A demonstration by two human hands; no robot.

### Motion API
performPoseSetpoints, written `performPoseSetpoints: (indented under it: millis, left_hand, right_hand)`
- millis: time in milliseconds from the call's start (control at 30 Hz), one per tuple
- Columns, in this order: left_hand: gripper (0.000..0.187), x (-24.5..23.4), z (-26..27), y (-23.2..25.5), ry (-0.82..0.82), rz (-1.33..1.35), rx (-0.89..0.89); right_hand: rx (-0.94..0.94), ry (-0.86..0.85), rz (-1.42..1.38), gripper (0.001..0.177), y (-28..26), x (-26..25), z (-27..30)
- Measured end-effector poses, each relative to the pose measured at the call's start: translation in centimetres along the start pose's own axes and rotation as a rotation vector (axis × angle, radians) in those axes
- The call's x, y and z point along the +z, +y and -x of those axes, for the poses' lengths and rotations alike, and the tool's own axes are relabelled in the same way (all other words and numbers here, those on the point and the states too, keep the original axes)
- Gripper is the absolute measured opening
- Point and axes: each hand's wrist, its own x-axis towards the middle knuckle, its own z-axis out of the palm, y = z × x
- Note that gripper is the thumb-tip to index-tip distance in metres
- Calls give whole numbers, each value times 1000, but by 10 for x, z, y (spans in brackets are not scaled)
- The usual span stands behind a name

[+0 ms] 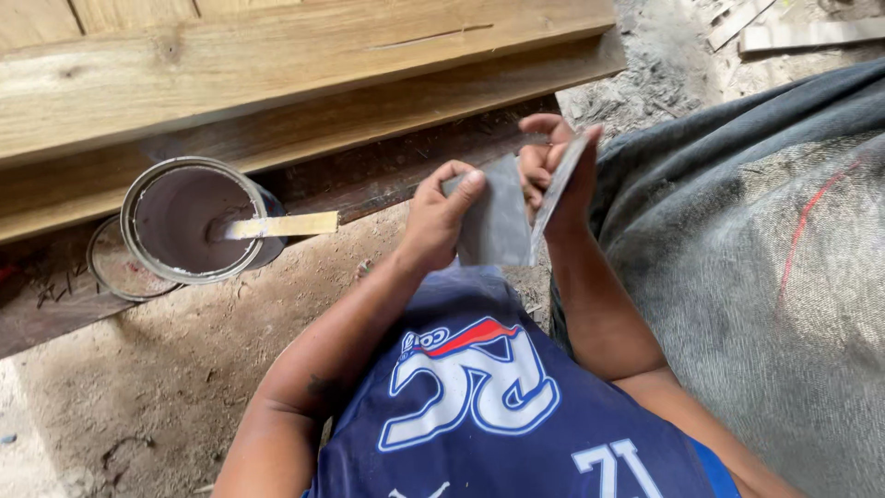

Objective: The person uses a putty knife to scoop wood filler from a can and applies it to gaps and seams on a wooden door. They spread the filler across multiple panels and edges, smoothing the surface with the tool.

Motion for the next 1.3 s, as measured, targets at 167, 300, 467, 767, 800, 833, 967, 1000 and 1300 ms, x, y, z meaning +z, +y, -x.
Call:
performPoseSetpoints:
  millis: [167, 300, 467, 767, 800, 833, 967, 1000, 1300]
  left_hand:
    - [24, 48, 14, 15, 92, -70, -2]
    - [25, 54, 13, 35, 31, 53, 147]
    - [26, 63, 9, 23, 71, -54, 180]
    - [23, 45, 13, 56, 156, -330, 498]
    - [22, 40, 12, 60, 221, -431, 546]
    - [21, 38, 10, 61, 267, -465, 546]
    - [24, 34, 12, 50, 270, -594, 557]
    - [25, 36, 8, 47, 249, -609, 600]
    - [19, 16, 16, -11, -35, -1361, 372]
  right_hand:
    - [-53, -182, 416, 86, -6, 3, 9]
    - [136, -103, 333, 71, 13, -28, 33]
    - [88, -510, -458, 74, -39, -29, 10]
    - [-211, 114, 1114, 21, 21, -38, 48]
    - [-108, 277, 884, 9, 12, -36, 49]
    - [-173, 256, 785, 9, -3, -31, 54]
    - [-509, 140, 1123, 14, -34, 23, 78]
    - [-543, 72, 1198, 18, -27, 36, 77]
    - [-573, 273, 715, 31, -48, -38, -22]
